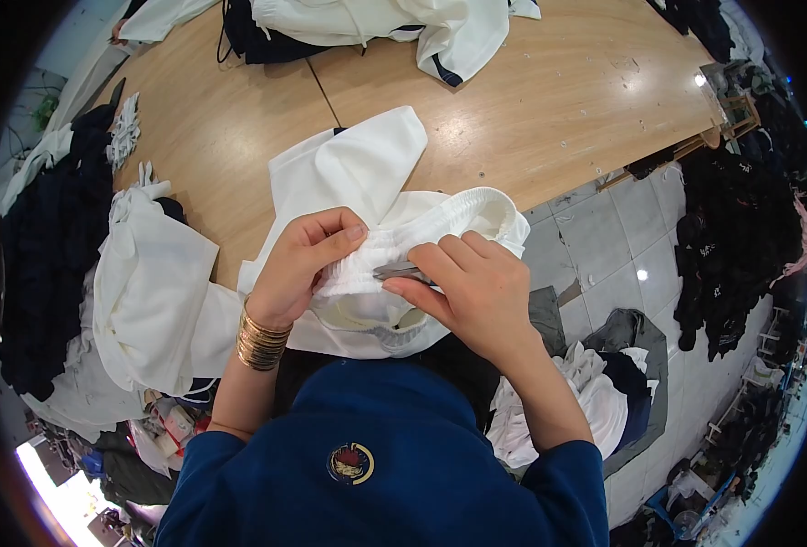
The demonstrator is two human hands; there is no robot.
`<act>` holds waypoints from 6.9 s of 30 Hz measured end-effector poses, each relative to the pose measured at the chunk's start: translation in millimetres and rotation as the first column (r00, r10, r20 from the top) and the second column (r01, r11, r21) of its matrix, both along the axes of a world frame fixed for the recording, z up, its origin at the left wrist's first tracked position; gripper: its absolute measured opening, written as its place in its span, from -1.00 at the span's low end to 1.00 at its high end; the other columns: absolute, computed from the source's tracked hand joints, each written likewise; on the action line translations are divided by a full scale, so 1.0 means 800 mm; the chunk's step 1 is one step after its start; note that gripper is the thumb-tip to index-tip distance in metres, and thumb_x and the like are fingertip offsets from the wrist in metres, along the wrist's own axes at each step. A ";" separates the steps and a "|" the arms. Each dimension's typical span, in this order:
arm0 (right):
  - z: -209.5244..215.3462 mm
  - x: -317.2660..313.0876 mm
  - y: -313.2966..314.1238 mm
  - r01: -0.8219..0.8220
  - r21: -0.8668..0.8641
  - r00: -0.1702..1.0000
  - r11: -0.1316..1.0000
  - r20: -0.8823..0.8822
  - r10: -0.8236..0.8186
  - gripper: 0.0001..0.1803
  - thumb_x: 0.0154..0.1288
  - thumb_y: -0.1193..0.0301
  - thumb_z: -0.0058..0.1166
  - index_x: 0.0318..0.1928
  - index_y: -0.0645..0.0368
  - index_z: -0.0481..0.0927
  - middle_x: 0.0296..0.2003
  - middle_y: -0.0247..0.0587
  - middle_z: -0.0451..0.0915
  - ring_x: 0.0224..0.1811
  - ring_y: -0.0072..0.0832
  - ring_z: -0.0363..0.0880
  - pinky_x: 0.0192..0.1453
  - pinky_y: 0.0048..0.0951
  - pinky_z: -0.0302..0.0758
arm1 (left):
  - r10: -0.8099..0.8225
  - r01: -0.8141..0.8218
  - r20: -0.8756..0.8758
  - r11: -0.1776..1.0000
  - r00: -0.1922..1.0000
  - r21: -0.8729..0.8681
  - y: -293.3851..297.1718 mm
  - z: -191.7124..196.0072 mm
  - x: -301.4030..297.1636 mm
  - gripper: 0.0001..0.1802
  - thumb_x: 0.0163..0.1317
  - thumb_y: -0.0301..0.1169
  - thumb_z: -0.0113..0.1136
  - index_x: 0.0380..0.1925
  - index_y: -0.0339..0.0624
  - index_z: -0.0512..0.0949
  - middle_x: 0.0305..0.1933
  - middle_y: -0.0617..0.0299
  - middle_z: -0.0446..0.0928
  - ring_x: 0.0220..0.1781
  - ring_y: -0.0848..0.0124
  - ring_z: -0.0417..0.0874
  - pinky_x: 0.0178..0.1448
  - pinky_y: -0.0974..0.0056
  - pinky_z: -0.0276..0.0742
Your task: Trimming excess threads from white athletic shorts using small scissors.
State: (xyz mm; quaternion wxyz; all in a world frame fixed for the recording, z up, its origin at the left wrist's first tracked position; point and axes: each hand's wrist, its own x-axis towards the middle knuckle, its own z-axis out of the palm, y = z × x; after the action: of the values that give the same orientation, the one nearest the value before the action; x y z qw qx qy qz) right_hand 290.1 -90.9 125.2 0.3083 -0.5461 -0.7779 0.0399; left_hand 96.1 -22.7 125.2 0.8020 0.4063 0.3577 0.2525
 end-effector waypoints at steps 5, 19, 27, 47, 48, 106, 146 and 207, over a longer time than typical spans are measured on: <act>0.001 -0.001 0.002 -0.017 0.005 1.000 1.000 0.002 0.017 -0.69 -0.06 0.11 0.27 -0.47 0.01 0.49 -0.63 -0.43 0.39 -0.58 -0.50 0.39 -0.54 -0.51 0.31 | 0.010 -0.010 0.013 1.000 1.000 0.014 -0.001 -0.008 0.003 -0.84 0.27 -0.34 0.09 -0.40 -0.20 0.49 -0.42 0.47 0.46 -0.41 0.74 0.36 -0.32 0.58 0.28; 0.002 -0.002 0.003 -0.040 0.050 0.998 0.998 0.049 0.038 -0.69 -0.10 0.12 0.30 -0.49 0.01 0.50 -0.64 -0.44 0.38 -0.59 -0.51 0.38 -0.56 -0.49 0.29 | -0.012 0.013 0.051 1.000 0.999 -0.017 0.002 -0.010 -0.001 -0.83 0.25 -0.34 0.14 -0.38 -0.24 0.54 -0.41 0.41 0.51 -0.39 0.71 0.42 -0.27 0.56 0.35; 0.015 -0.020 0.005 -0.046 -0.266 0.793 0.963 -0.595 -0.127 -0.73 -0.11 0.41 0.35 -0.36 0.13 0.56 -0.55 -0.38 0.47 -0.58 -0.58 0.37 -0.49 -0.60 0.32 | -0.019 0.018 0.013 0.997 1.000 0.070 -0.001 -0.008 -0.005 -0.82 0.25 -0.36 0.13 -0.32 -0.28 0.55 -0.37 0.41 0.53 -0.35 0.72 0.44 -0.25 0.55 0.38; 0.020 0.002 0.012 -0.190 -0.359 0.788 0.914 -0.611 -0.076 -0.64 -0.01 0.70 0.12 -0.16 0.10 0.63 -0.05 -0.25 0.57 -0.25 -0.57 0.57 -0.29 -0.64 0.45 | -0.085 0.112 -0.115 0.961 0.990 0.251 -0.002 0.002 -0.011 -0.67 0.23 -0.46 0.02 0.01 -0.27 0.47 -0.24 0.36 0.52 -0.28 0.67 0.42 -0.14 0.55 0.33; 0.020 -0.002 0.009 -0.191 -0.360 0.787 0.913 -0.612 -0.076 -0.64 -0.01 0.70 0.12 -0.16 0.10 0.63 -0.05 -0.25 0.57 -0.25 -0.57 0.57 -0.29 -0.64 0.45 | -0.089 0.107 -0.092 0.970 0.992 0.217 -0.002 0.004 -0.011 -0.65 0.23 -0.47 0.01 0.04 -0.26 0.45 -0.27 0.39 0.49 -0.29 0.69 0.41 -0.14 0.56 0.31; 0.002 -0.018 -0.009 -0.008 0.325 0.980 0.946 -0.184 0.071 -0.65 -0.31 0.53 0.25 -0.33 0.11 0.65 -0.58 -0.33 0.44 -0.62 -0.46 0.41 -0.58 -0.47 0.29 | 0.110 -0.004 0.328 0.952 0.938 -0.307 -0.078 -0.018 0.002 -0.69 0.38 -0.21 -0.09 -0.06 -0.17 0.46 -0.07 0.15 0.53 -0.07 0.34 0.58 -0.08 0.30 0.49; 0.039 -0.001 -0.038 0.061 -0.319 0.858 0.946 -0.467 -0.213 -0.83 0.04 0.50 0.24 -0.29 0.14 0.59 -0.55 -0.39 0.39 -0.53 -0.63 0.30 -0.46 -0.62 0.22 | 0.341 -0.265 0.370 0.934 0.864 -0.240 -0.066 -0.012 -0.004 -0.52 0.32 -0.39 -0.06 0.22 -0.19 0.15 0.20 0.10 0.34 0.20 0.24 0.41 0.22 0.06 0.37; 0.152 0.009 -0.053 -0.721 0.471 -0.078 0.508 -0.783 0.617 -0.79 0.29 0.27 0.03 -0.46 0.06 0.48 -0.22 -0.42 0.64 -0.63 -0.57 0.26 -0.55 -0.51 0.14 | 0.568 -0.576 0.224 0.817 0.792 -0.033 -0.048 -0.015 -0.014 -0.61 0.16 -0.60 0.14 0.01 -0.19 0.38 -0.03 0.25 0.49 0.02 0.44 0.50 0.15 0.28 0.40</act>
State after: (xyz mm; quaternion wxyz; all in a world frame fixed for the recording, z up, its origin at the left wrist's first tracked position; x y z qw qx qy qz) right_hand 297.3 -133.4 246.6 0.5854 0.0212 -0.6271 0.5134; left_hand 84.7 -61.1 113.6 0.7156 0.2628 0.3663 0.5335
